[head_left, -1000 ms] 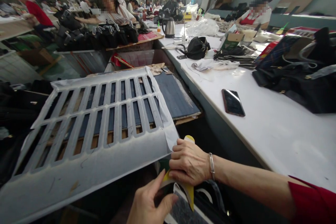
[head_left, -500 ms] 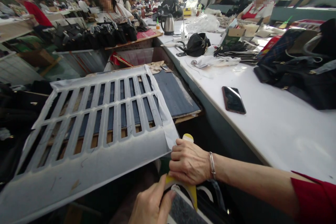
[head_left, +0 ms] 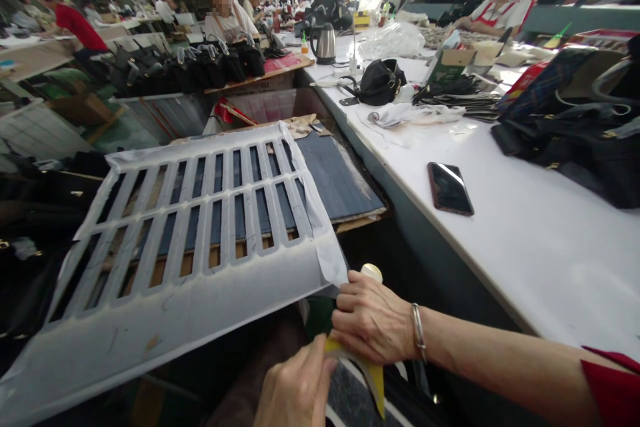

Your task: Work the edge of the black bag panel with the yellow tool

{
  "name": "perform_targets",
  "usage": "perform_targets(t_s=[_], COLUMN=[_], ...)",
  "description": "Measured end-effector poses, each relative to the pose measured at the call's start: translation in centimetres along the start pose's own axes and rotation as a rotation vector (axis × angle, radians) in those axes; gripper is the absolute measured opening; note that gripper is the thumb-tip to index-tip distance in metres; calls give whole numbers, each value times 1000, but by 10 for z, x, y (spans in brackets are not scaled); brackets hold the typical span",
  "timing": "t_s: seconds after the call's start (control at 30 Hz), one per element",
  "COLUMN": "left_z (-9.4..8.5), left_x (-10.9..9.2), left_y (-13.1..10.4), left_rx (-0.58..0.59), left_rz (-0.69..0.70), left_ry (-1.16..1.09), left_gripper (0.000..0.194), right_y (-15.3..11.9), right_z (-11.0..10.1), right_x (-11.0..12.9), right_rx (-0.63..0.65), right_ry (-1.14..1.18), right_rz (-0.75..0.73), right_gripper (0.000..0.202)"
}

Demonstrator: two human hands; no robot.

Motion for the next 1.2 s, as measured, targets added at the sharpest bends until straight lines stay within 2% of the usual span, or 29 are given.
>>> perform_targets(t_s=[0.13, 0.23, 0.33, 0.43, 0.5, 0.57, 0.7, 0.77, 0.83, 0.9, 1.0, 1.1, 1.13, 1.2], left_z=[-11, -19, -16, -11, -10, -8, -5, -4, -2, 0, 2, -1, -1, 0], left_x=[-10, -11, 3, 21, 22, 15, 7, 9, 13, 13, 4, -1, -1, 1], left_y=[1, 2, 5, 9, 13, 16, 19, 20, 19, 19, 20, 20, 20, 20], left_rx=[72, 95, 181, 147, 155, 231, 296, 286, 265, 266, 311, 293, 279, 258], left_rz=[24, 43, -26, -157, -167, -131, -92, -109, -148, -171, -150, -124, -122, -126], left_ry=[-69, -245, -563, -890, -935, -902, -932, -963, -992, -1035, -1106, -1107, -1089, -1043], left_gripper=[36, 40, 44, 40, 38, 40, 40, 39, 38, 36, 32, 33, 33, 33], right_y=[-10, -16, -23, -33, -43, -55, -79, -77, -66, -52, -35, -26, -26, -28], right_z=[7, 11, 12, 10, 8, 8, 14, 21, 24, 26, 25, 29, 33, 42], right_x=[10, 19, 26, 30, 31, 27, 2, -5, -8, -10, -12, -7, -6, -5], right_rx=[12, 15, 36, 86, 138, 165, 48, 29, 42, 15, -66, -86, -82, -78], right_ry=[30, 52, 62, 81, 112, 197, 585, 688, 721, 855, 1147, 1482, 1582, 1679], right_rz=[147, 277, 385, 455, 469, 508, 799, 876, 864, 816, 672, 502, 476, 524], right_gripper=[34, 32, 32, 32, 34, 37, 50, 53, 52, 52, 57, 65, 71, 79])
Point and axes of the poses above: each hand's wrist, its own y-axis towards the middle knuckle, its own z-axis out of the palm, x = y × z, the point moved 7 cm from there along y, towards the middle knuckle, and after that the axes turned 12 degrees about x, right-handed, at the moved point
